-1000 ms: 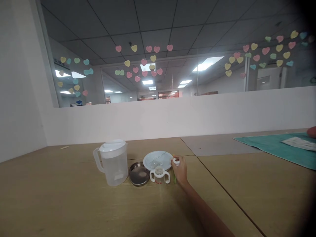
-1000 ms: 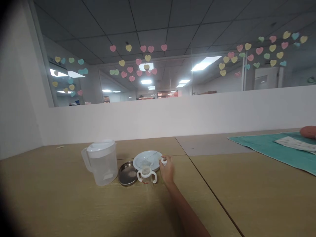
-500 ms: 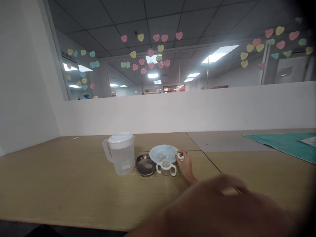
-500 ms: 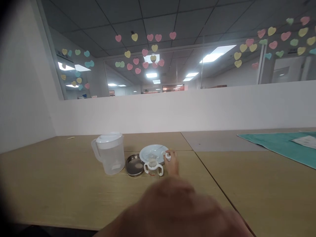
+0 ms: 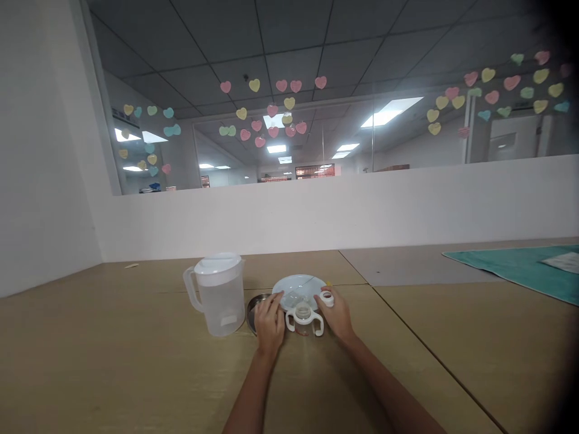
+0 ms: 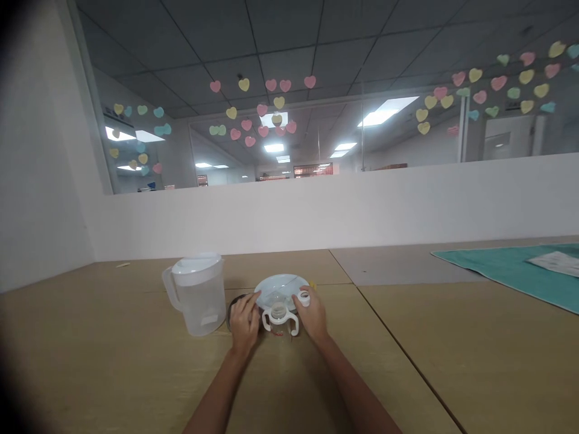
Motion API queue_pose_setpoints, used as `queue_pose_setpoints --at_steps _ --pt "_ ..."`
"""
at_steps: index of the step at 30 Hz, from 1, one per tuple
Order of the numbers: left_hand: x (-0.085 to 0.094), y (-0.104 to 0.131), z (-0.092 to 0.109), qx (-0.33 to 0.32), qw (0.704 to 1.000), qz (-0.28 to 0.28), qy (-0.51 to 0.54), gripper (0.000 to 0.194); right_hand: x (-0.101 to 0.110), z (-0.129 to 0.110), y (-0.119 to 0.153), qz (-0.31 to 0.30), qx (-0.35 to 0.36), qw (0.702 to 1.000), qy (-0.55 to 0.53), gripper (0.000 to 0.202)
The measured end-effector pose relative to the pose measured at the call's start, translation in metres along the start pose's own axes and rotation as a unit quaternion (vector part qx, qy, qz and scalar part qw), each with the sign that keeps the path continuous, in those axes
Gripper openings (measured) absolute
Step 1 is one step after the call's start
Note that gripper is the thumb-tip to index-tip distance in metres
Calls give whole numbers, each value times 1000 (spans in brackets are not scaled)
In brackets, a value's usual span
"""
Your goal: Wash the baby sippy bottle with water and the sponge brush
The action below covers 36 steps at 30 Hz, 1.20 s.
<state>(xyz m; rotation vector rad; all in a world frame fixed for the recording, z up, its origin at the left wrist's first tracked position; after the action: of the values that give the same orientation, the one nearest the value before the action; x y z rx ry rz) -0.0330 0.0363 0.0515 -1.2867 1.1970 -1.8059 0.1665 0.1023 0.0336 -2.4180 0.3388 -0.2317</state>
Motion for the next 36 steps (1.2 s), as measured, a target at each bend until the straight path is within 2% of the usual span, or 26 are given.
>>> queue_pose_setpoints --at_steps 3,5,7,9,12,15,17,19,20,22,24,28,33,36 --pt "-7 5 -23 110 994 12 15 35 4 5 0 13 -42 999 -19 38" --pt "-13 6 -26 131 991 -7 24 36 4 11 -1 17 -68 996 -47 38" --pt "-17 6 -22 121 992 -34 31 36 3 18 -2 18 -90 994 -66 34" --pt "-18 6 -14 99 993 -60 36 36 0 22 -2 12 -82 994 -69 34" --pt "-17 7 -1 65 993 -88 37 36 -7 21 -3 -25 -24 999 -28 37" --pt "-16 6 8 33 994 -99 37 35 -11 17 -1 -67 26 995 66 33" --pt "-12 5 8 20 997 -79 17 35 -12 12 0 -86 65 988 113 30" --pt "-5 3 0 54 998 -24 -37 35 -13 8 2 -105 100 980 139 30" --pt "0 2 -7 95 993 13 -73 37 -14 7 3 -115 112 976 149 32" --pt "10 4 -22 208 965 85 -139 49 -15 9 5 -127 122 969 175 34" --pt "17 9 -35 295 931 122 -176 65 -16 14 6 -124 119 964 202 36" --pt "17 13 -48 334 914 131 -189 76 -16 20 8 -117 104 962 224 35" --pt "25 20 -75 391 884 185 -178 89 -9 5 5 -83 115 977 159 40" --pt "27 21 -96 420 878 158 -167 106 -3 -7 6 -49 109 989 90 45"
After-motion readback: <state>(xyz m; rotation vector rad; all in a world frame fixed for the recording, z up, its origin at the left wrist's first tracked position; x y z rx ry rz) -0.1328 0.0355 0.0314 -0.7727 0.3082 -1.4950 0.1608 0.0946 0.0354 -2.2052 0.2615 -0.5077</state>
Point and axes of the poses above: each hand's wrist, its own y-axis away from the middle knuckle, its own x-axis out of the back of the hand, z = x × y, the point moved 5 cm from there along -y, towards the middle knuckle, and after that the axes turned 8 degrees about -y, right-handed, at the moved point
